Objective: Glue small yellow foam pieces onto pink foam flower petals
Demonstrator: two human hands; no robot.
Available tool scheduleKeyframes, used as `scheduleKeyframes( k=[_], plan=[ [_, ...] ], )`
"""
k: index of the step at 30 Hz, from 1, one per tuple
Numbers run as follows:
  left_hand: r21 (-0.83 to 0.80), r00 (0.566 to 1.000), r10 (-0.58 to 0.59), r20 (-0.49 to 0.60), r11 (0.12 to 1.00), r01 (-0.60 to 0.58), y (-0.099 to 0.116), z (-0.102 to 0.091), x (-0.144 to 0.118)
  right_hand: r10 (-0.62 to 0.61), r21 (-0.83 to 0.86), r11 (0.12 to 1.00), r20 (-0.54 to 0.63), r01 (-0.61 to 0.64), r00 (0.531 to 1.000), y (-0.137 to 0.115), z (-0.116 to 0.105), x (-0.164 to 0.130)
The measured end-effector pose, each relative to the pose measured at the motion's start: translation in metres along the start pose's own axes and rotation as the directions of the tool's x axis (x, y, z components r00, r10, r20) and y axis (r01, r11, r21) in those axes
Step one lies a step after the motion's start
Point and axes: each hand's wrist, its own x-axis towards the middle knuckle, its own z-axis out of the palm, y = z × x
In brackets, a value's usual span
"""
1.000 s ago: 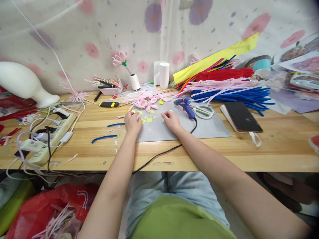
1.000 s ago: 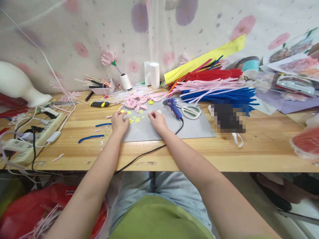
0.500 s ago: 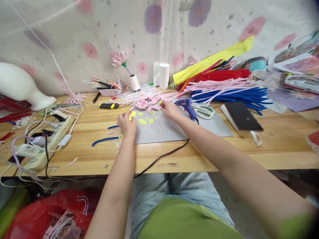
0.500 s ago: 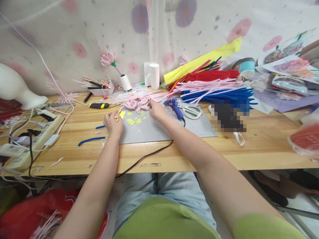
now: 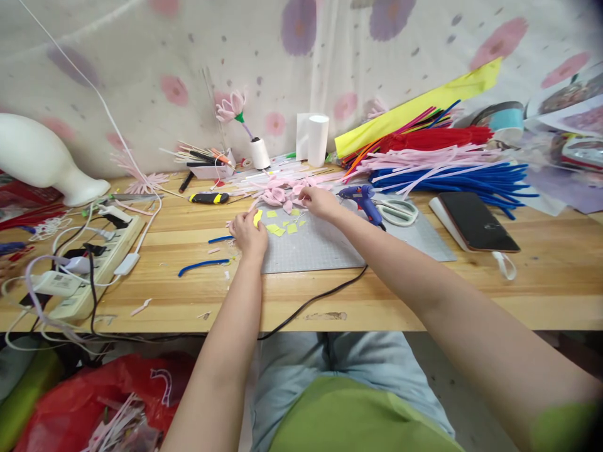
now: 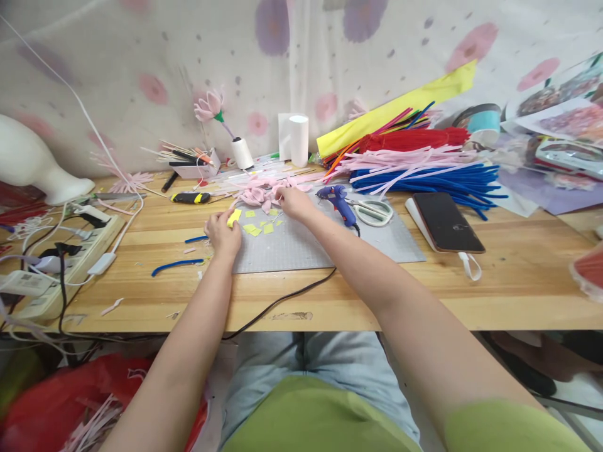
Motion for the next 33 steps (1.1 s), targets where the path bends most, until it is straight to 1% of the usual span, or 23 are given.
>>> scheduleKeyframes(
  k=[1,3,4,6,8,11,13,17,19,22,25,27,29,33],
  plan=[
    [-0.002,1.0,0.017,0.014,1.0,-0.017,0.0,-0.001,0.0,0.021,0.008,1.0,0.006,-0.021,1.0,0.003,-0.002,0.0],
    [-0.023,0.99,0.103,0.1,0.995,-0.101,0.001,-0.003,-0.001,0.062,0.033,0.997,0.056,-0.064,0.996,0.013,-0.008,0.0],
    [-0.04,0.974,0.163,0.159,0.986,-0.159,0.002,-0.004,-0.002,0.079,0.045,0.996,0.095,-0.083,0.992,0.018,-0.011,-0.002],
    [-0.074,0.923,0.282,0.263,0.959,-0.272,0.006,-0.005,-0.005,0.088,0.042,0.995,0.148,-0.095,0.985,0.028,-0.016,-0.007],
    [-0.089,0.879,0.354,0.319,0.935,-0.344,0.01,-0.004,-0.008,0.052,-0.014,0.999,0.113,-0.051,0.992,0.035,-0.018,-0.016],
    [-0.094,0.845,0.376,0.38,0.925,-0.369,0.014,-0.003,-0.013,-0.015,-0.121,0.993,-0.005,0.014,1.0,0.043,-0.017,-0.031],
    [-0.085,0.846,0.35,0.404,0.934,-0.346,0.015,-0.002,-0.014,-0.017,-0.151,0.988,-0.032,0.012,0.999,0.047,-0.013,-0.038],
    [-0.068,0.876,0.291,0.384,0.955,-0.288,0.012,-0.001,-0.012,-0.037,-0.171,0.985,-0.033,0.03,0.999,0.053,-0.003,-0.047],
    [-0.061,0.895,0.283,0.344,0.958,-0.279,0.011,-0.001,-0.011,-0.061,-0.167,0.985,-0.051,0.051,0.997,0.055,0.0,-0.049],
    [-0.045,0.927,0.278,0.253,0.96,-0.276,0.011,-0.002,-0.01,-0.075,-0.141,0.988,-0.081,0.064,0.994,0.056,0.0,-0.051],
    [-0.031,0.944,0.251,0.215,0.968,-0.25,0.013,-0.002,-0.012,-0.089,-0.108,0.991,-0.11,0.078,0.99,0.056,0.0,-0.052],
    [-0.022,0.941,0.255,0.221,0.966,-0.257,0.018,-0.001,-0.013,-0.095,-0.091,0.992,-0.117,0.084,0.989,0.054,0.0,-0.054],
    [-0.01,0.928,0.286,0.237,0.956,-0.292,0.027,0.003,-0.013,-0.082,-0.076,0.994,-0.102,0.074,0.991,0.05,0.0,-0.056],
    [0.003,0.896,0.327,0.301,0.939,-0.344,0.062,0.019,-0.006,-0.027,-0.046,0.999,-0.056,0.024,0.998,0.042,0.001,-0.06]
  ],
)
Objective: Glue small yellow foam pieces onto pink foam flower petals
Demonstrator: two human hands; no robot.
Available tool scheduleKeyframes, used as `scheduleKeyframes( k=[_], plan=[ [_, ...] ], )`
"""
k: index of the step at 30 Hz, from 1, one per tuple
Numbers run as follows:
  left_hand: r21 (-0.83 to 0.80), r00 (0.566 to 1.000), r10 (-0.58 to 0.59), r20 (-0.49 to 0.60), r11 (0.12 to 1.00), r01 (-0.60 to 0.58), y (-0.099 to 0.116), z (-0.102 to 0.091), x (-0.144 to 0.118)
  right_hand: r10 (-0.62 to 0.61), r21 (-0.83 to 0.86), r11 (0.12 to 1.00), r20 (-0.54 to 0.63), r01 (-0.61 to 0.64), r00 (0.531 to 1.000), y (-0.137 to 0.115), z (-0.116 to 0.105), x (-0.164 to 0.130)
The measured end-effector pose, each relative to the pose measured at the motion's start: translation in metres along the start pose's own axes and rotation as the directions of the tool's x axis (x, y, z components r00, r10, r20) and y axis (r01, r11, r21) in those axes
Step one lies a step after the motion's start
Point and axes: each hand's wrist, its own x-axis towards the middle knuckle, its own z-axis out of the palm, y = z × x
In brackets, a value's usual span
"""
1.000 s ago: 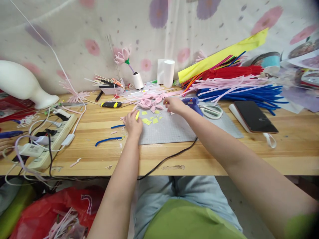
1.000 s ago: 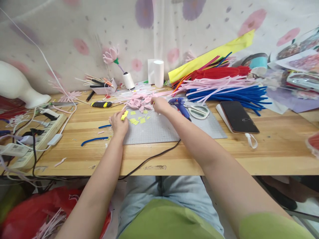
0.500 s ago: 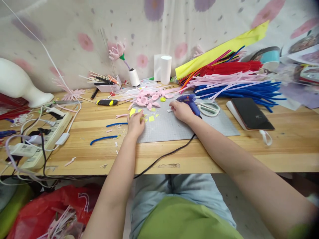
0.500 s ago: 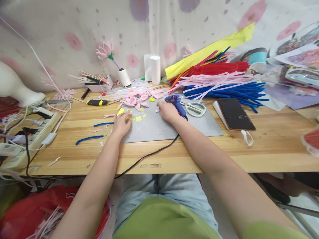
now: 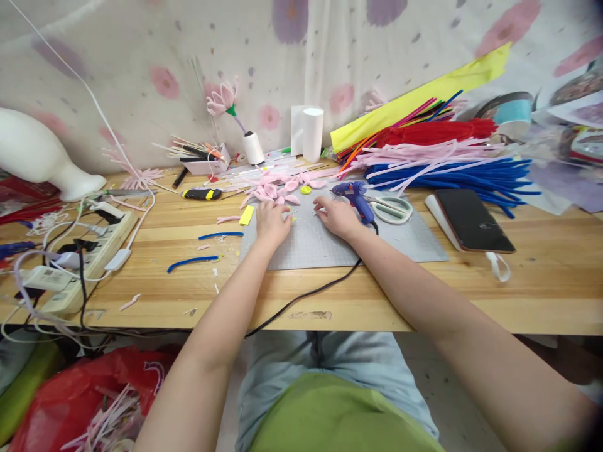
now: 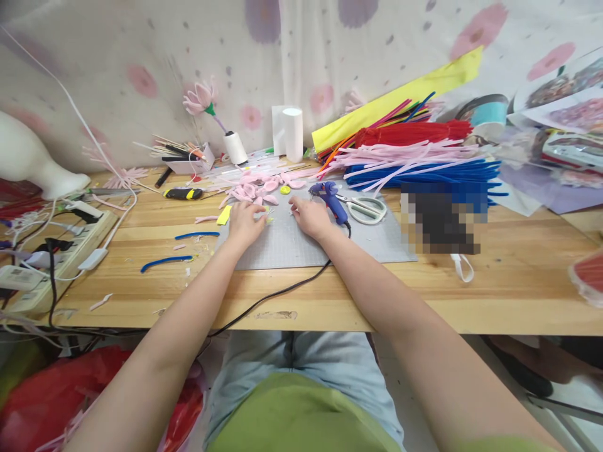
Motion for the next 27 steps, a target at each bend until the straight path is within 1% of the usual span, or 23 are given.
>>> scheduleKeyframes(
  k=[3,6,10,13,24,27],
  plan=[
    [-0.021,0.997,0.056,0.046,0.998,-0.055,0.024,0.01,0.019,0.021,0.013,1.0,0.003,-0.021,1.0,-0.002,0.0,-0.002],
    [-0.009,0.992,0.08,0.095,0.997,-0.079,0.036,0.02,0.03,0.033,0.034,0.999,0.007,-0.033,0.999,-0.002,-0.001,-0.003],
    [0.005,0.987,0.126,0.097,0.992,-0.127,0.036,0.03,0.033,0.033,0.061,0.998,0.008,-0.034,0.999,0.0,-0.002,-0.003],
    [0.025,0.984,0.15,0.093,0.988,-0.153,0.034,0.033,0.03,0.04,0.074,0.996,0.013,-0.041,0.999,0.001,-0.002,-0.003],
    [0.026,0.983,0.167,0.079,0.985,-0.17,0.035,0.033,0.023,0.04,0.05,0.998,0.017,-0.041,0.999,0.002,-0.002,-0.003],
    [0.022,0.987,0.141,0.079,0.989,-0.143,0.035,0.036,0.024,0.04,0.065,0.997,0.016,-0.041,0.999,0.002,-0.002,-0.003]
  ],
)
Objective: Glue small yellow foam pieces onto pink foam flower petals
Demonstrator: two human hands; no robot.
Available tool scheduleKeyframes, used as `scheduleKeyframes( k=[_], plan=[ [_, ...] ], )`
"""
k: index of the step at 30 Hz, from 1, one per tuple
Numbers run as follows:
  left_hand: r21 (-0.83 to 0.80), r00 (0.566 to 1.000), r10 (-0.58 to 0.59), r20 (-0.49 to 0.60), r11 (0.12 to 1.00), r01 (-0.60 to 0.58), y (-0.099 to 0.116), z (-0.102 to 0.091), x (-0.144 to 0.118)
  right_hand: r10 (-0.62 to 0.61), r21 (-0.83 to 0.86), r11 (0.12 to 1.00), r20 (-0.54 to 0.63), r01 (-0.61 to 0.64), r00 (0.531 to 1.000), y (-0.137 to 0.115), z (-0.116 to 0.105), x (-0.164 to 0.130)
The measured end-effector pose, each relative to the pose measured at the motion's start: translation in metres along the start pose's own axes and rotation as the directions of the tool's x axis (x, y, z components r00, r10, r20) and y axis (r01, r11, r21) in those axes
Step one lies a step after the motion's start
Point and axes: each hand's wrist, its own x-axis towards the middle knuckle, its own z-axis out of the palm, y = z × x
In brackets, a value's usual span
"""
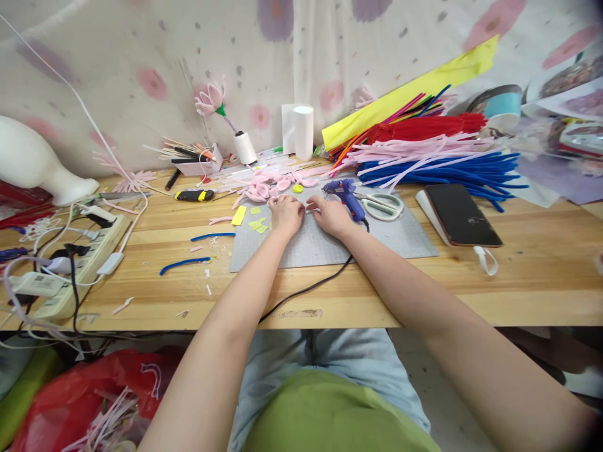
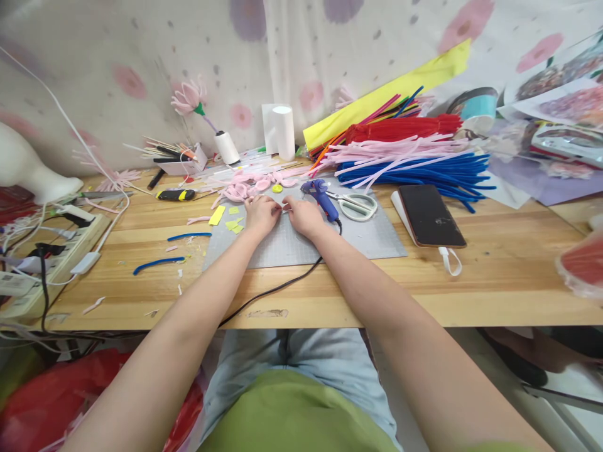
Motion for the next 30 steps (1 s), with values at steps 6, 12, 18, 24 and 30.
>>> scheduleKeyframes(
  k=[6,12,18,24,30],
  plan=[
    [0.006,0.999,-0.052,-0.016,0.999,0.052,-0.003,0.002,0.001,-0.008,0.004,1.0,-0.007,0.008,1.0,0.002,0.002,0.0],
    [-0.035,0.995,-0.076,-0.07,0.997,0.074,-0.016,-0.017,-0.003,0.007,0.003,1.0,0.01,-0.007,1.0,0.0,-0.001,-0.001],
    [-0.157,0.98,-0.195,-0.039,0.97,0.187,-0.026,-0.037,-0.011,-0.03,-0.004,1.0,-0.055,0.03,0.998,0.0,-0.001,0.0],
    [-0.414,0.929,-0.367,0.049,0.839,0.353,-0.026,-0.034,-0.021,-0.164,0.186,0.964,-0.144,0.19,0.976,-0.007,0.007,0.003],
    [-0.447,0.939,-0.343,0.027,0.836,0.319,-0.025,-0.031,-0.026,-0.182,0.123,0.974,-0.081,0.191,0.98,-0.017,0.007,0.002]
  ],
)
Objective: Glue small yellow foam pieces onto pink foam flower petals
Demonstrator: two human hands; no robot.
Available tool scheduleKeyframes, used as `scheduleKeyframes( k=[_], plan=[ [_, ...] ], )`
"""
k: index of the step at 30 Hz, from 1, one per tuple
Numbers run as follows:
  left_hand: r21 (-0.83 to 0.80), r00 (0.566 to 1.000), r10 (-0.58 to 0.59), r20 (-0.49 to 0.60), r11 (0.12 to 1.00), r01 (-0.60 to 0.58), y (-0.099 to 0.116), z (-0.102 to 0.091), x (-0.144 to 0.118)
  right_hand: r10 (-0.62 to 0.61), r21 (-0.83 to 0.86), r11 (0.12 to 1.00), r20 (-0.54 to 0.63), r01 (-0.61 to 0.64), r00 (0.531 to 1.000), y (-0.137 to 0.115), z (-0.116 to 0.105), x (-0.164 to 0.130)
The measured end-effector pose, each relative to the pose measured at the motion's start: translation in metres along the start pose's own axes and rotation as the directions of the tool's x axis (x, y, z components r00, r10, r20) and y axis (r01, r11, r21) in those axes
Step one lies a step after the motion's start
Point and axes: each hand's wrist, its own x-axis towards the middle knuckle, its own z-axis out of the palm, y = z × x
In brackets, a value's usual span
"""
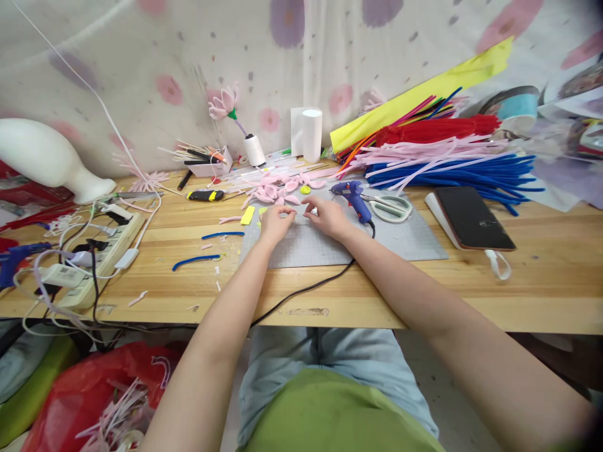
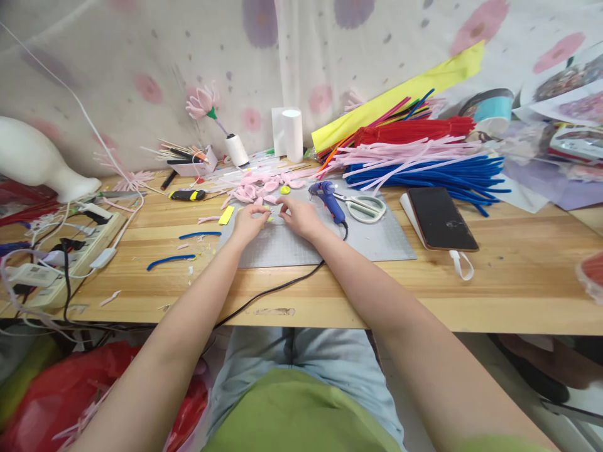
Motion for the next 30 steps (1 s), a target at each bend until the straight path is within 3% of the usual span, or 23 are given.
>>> scheduleKeyframes(
  k=[6,13,19,24,27,30],
  plan=[
    [0.166,0.986,0.079,-0.15,0.985,-0.053,-0.006,-0.023,0.002,0.111,-0.216,0.97,-0.028,-0.114,0.993,0.009,-0.012,-0.001],
    [0.261,0.956,0.125,-0.264,0.964,-0.054,-0.025,-0.031,-0.005,0.168,-0.237,0.957,-0.017,-0.167,0.986,0.025,-0.008,0.005],
    [0.3,0.924,0.244,-0.295,0.942,-0.153,-0.029,-0.02,-0.014,0.08,-0.033,0.996,-0.095,-0.084,0.992,0.01,-0.009,0.002],
    [0.343,0.893,0.378,-0.243,0.895,-0.286,-0.024,-0.013,-0.018,0.043,0.272,0.96,0.067,-0.059,0.997,-0.016,0.001,0.005],
    [0.344,0.888,0.412,-0.205,0.879,-0.329,-0.022,-0.012,-0.02,0.058,0.296,0.951,0.097,-0.085,0.994,-0.024,0.007,0.009],
    [0.302,0.912,0.372,-0.173,0.901,-0.311,-0.024,-0.015,-0.02,0.088,0.253,0.962,0.085,-0.106,0.993,-0.023,0.008,0.011]
  ],
)
